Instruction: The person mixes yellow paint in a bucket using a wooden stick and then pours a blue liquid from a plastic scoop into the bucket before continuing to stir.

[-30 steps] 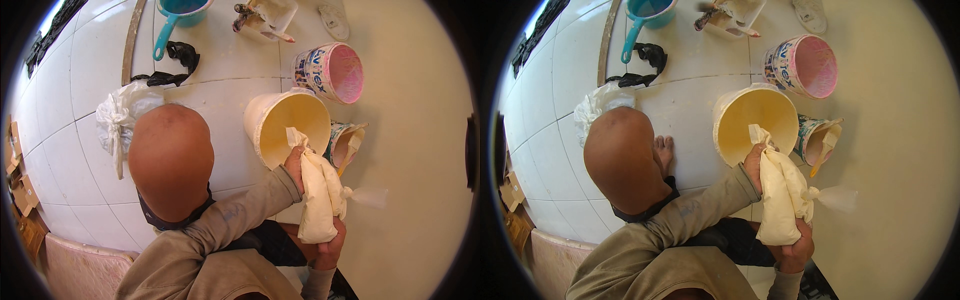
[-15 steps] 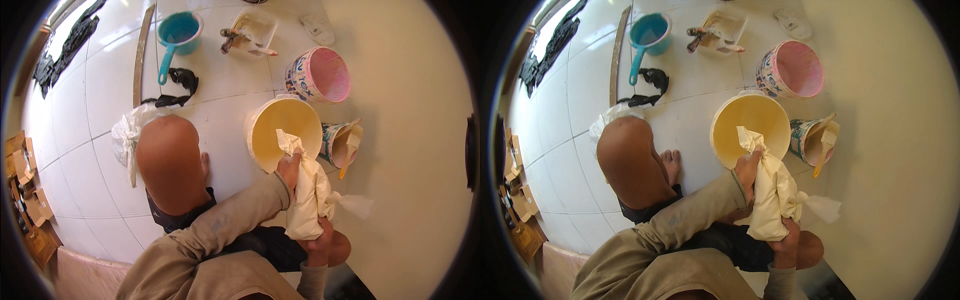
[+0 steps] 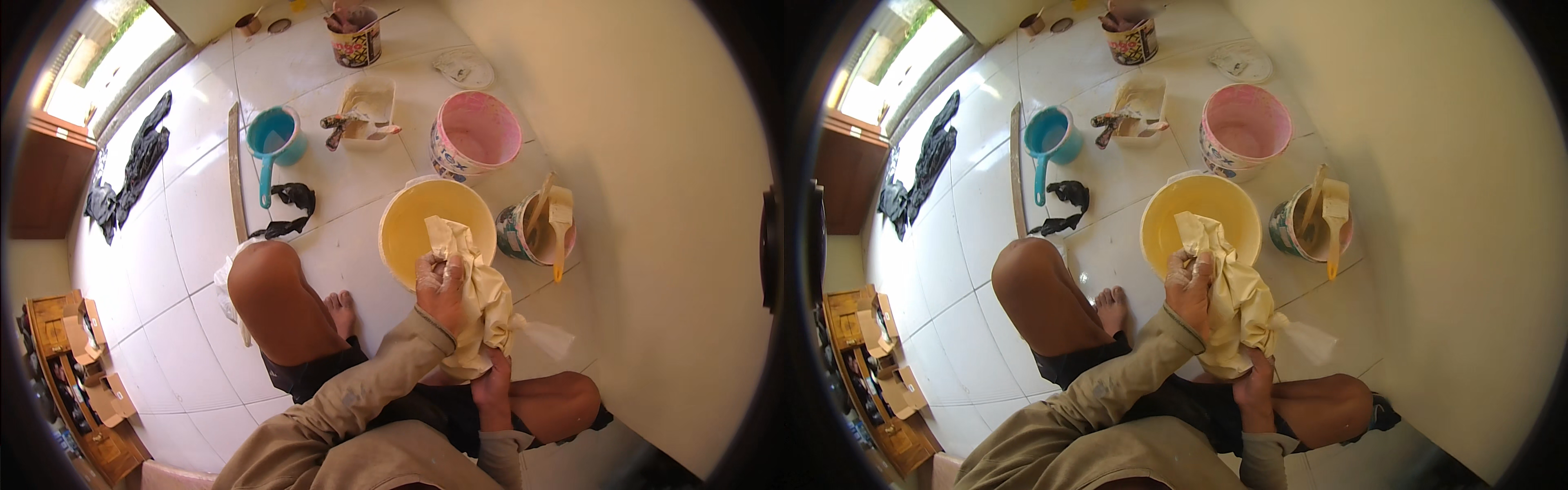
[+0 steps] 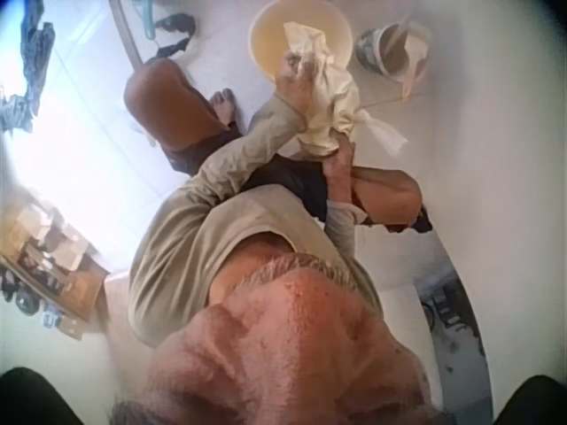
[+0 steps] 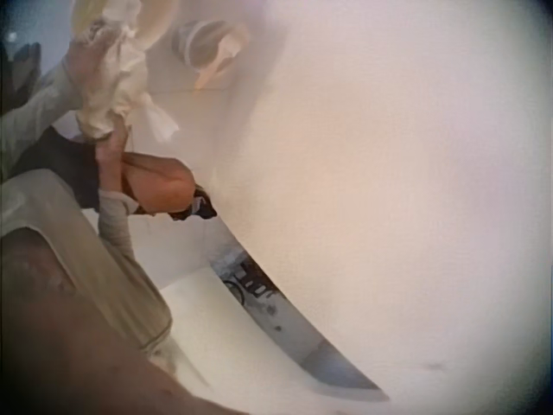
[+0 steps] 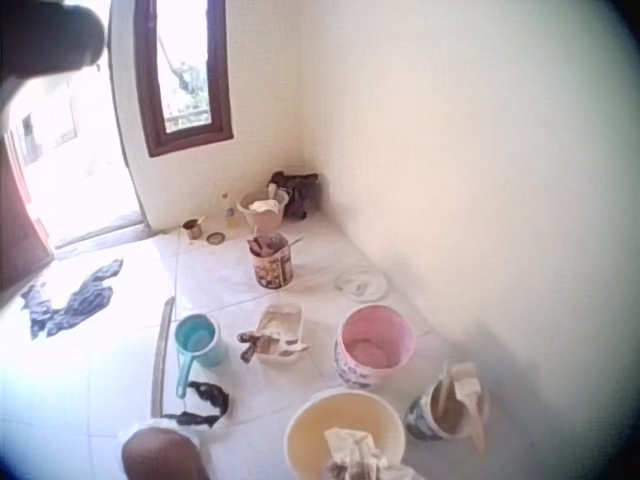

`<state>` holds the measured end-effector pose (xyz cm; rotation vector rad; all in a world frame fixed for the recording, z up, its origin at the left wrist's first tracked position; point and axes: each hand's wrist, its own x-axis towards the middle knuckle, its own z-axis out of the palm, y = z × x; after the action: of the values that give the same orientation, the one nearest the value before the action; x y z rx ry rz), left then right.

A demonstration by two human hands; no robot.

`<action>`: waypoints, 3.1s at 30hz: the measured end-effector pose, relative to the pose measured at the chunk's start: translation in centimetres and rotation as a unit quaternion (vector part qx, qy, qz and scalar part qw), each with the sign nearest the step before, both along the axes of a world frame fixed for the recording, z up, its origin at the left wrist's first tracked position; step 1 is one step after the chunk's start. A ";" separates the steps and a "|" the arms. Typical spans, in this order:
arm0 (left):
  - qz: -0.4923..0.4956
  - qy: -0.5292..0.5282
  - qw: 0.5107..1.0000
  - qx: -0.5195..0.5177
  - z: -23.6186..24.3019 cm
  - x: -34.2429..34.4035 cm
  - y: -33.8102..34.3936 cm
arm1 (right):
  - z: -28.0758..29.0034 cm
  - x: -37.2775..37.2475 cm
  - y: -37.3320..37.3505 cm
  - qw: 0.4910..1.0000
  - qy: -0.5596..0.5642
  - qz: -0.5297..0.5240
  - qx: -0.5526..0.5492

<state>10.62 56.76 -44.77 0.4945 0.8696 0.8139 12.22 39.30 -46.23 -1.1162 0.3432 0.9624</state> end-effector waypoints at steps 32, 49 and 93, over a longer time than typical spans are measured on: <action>-0.164 0.098 0.826 0.531 15.3 14.3 24.9 | 2.4 24.7 27.0 0.920 -0.378 0.084 0.065; -0.244 0.481 0.574 0.616 -7.9 16.8 28.7 | 1.3 29.5 17.9 0.804 -0.527 0.247 -0.125; -0.141 0.624 0.607 0.471 -9.7 -22.5 37.7 | 8.3 20.0 6.5 0.771 -0.393 0.473 -0.167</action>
<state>-11.90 94.43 -54.50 2.2923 1.5107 0.4661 32.24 45.79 -37.89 -1.9790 -0.8685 1.1899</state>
